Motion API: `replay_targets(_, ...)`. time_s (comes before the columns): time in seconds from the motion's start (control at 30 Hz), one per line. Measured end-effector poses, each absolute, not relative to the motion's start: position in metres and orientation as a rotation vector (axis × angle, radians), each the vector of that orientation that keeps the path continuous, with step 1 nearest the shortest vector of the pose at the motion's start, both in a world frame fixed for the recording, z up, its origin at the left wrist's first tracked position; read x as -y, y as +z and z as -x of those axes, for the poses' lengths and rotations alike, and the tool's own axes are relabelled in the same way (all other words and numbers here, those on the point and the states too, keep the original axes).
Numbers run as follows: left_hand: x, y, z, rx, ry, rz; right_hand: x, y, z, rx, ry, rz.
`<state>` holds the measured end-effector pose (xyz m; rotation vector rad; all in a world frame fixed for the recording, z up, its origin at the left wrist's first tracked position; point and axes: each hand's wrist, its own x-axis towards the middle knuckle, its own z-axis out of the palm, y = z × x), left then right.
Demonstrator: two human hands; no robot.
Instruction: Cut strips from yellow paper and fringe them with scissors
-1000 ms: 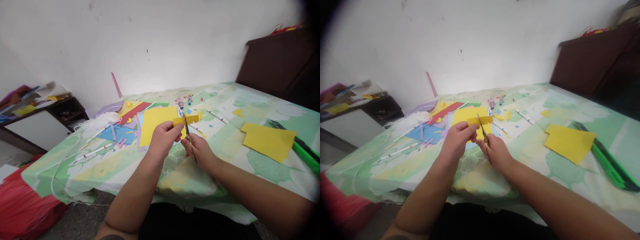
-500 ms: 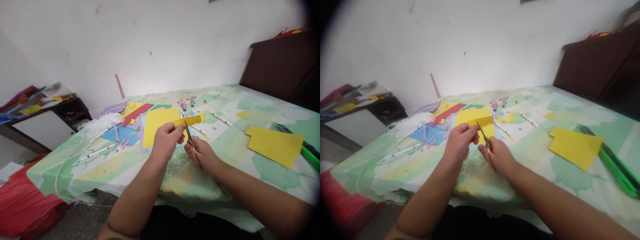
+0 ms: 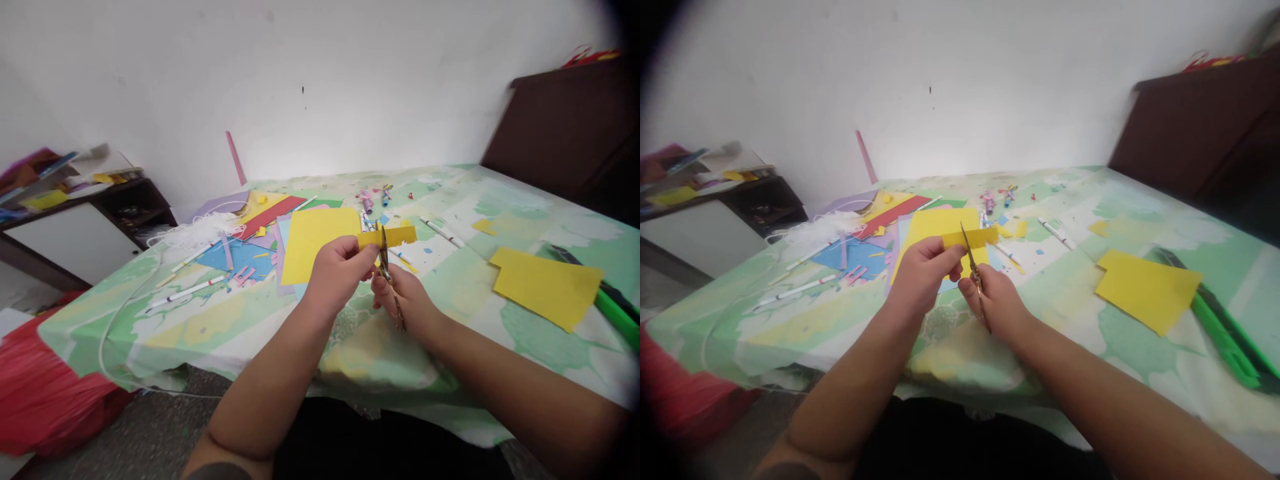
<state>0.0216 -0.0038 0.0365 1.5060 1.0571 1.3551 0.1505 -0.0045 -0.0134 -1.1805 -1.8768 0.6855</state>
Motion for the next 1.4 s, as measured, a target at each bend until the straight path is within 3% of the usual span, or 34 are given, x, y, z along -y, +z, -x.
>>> replay_targets(1.4, 0.0049, 0.0356, -0.0227, -1.293, 1.386, -1.693, 0.0033, -0.0119, -0.1487, 1.909, 0.644, 1.245)
